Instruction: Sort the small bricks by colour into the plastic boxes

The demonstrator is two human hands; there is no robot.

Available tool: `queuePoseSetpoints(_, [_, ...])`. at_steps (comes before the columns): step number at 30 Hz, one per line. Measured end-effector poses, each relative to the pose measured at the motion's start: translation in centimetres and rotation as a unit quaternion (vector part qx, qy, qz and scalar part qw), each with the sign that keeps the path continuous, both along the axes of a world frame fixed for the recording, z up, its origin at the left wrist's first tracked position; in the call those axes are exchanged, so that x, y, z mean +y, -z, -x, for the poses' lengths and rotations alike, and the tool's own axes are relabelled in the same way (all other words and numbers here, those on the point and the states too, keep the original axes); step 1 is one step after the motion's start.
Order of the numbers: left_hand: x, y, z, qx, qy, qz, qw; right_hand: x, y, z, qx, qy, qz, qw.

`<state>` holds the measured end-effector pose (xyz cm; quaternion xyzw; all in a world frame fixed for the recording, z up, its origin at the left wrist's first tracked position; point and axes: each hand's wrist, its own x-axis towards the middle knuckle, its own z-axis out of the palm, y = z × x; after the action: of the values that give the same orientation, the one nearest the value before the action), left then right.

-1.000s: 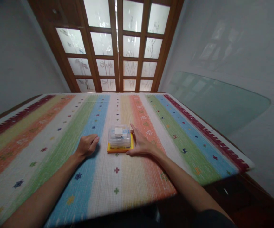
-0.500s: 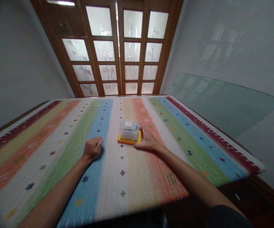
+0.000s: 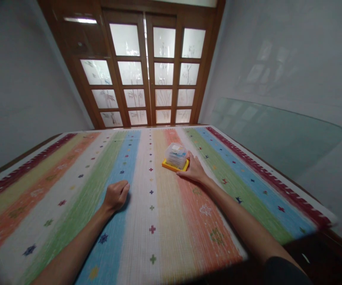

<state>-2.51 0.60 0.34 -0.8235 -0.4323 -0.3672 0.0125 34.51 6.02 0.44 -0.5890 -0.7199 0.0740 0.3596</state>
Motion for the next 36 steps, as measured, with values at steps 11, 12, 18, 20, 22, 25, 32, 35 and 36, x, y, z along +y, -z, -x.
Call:
queuePoseSetpoints(11, [0.1, 0.1, 0.0, -0.005, 0.004, 0.010, 1.000, -0.1, -0.1, -1.5, -0.056, 0.086, 0.008, 0.995])
queuePoseSetpoints(12, [0.1, 0.1, 0.0, -0.006, 0.005, 0.011, 1.000, -0.1, 0.0, -1.6, -0.056, 0.087, 0.007, 0.995])
queuePoseSetpoints(18, [0.0, 0.0, -0.2, 0.010, 0.018, 0.006, 1.000, 0.1, 1.0, -2.9, -0.058, 0.057, 0.006, 0.997])
queuePoseSetpoints(20, [0.0, -0.1, -0.2, 0.016, 0.023, 0.013, 1.000, -0.4, 0.9, -3.4, -0.057, 0.048, -0.002, 0.997])
queuePoseSetpoints(22, [0.0, -0.2, -0.2, 0.019, 0.022, 0.016, 0.999, -1.2, 0.3, -3.8, -0.063, 0.049, -0.029, 0.996])
queuePoseSetpoints(25, [0.1, -0.6, -0.2, 0.023, 0.021, 0.010, 0.999, -3.1, -1.4, -3.5, -0.068, 0.061, -0.125, 0.988])
queuePoseSetpoints(32, [0.6, -1.5, -0.4, 0.062, 0.063, -0.005, 0.996, -6.5, -4.9, 1.8, -0.084, -0.062, -0.200, 0.974])
queuePoseSetpoints(35, [0.5, -0.7, -0.6, 0.086, 0.082, -0.005, 0.993, -6.5, -4.2, 4.8, -0.086, -0.153, -0.128, 0.976])
queuePoseSetpoints(36, [0.4, -0.4, -0.7, 0.095, 0.086, -0.004, 0.992, -6.5, -3.8, 5.6, -0.085, -0.175, -0.097, 0.976])
